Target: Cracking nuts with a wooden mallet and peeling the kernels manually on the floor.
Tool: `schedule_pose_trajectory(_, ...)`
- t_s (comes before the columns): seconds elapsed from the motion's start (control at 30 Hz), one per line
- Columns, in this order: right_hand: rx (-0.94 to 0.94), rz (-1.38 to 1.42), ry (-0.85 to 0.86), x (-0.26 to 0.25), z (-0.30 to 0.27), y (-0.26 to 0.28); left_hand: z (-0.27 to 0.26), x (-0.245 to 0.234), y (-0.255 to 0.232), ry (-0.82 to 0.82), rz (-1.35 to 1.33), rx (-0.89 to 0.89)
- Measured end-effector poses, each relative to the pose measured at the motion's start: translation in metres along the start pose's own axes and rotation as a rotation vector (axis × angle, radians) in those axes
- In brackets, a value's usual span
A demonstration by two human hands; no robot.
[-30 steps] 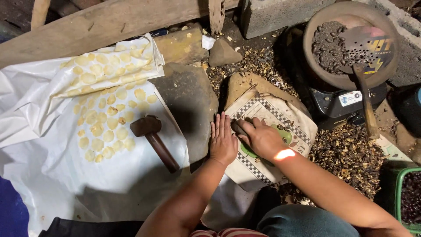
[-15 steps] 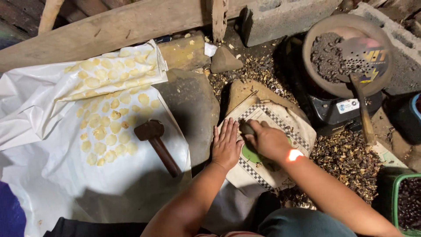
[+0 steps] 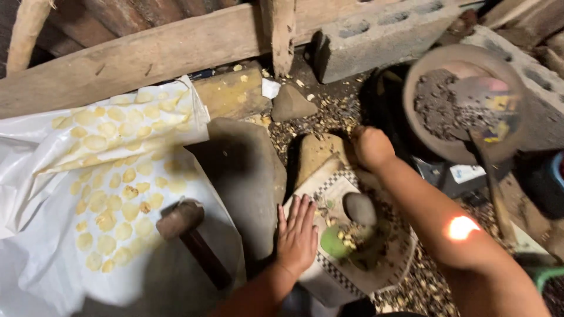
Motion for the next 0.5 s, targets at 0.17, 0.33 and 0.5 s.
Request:
schedule_pose_trajectory(0.17, 0.272, 0.037, 0.028, 0.079, 0.098, -0.070, 0.004, -0.005, 0.007, -0.118, -0.051, 0.053)
schedule_pose_trajectory(0.33, 0.341, -0.003, 0.119, 0.103, 0.113, -0.084, 0.015, -0.024, 0.006, -0.085, -0.176, -0.027)
schedule_pose_trajectory(0.5, 0.430, -0.140, 0.281, 0.109, 0.117, -0.085, 0.015, -0.019, 0.009, -0.047, -0.215, -0.011)
Point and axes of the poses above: each hand's wrist, its own z-axis towards the middle knuckle, its own x-axis out of the palm, y = z × x, the point moved 6 cm from there along z, towards the middle knuckle, and after that the axes turned 7 degrees about z, right-handed, at the moved point
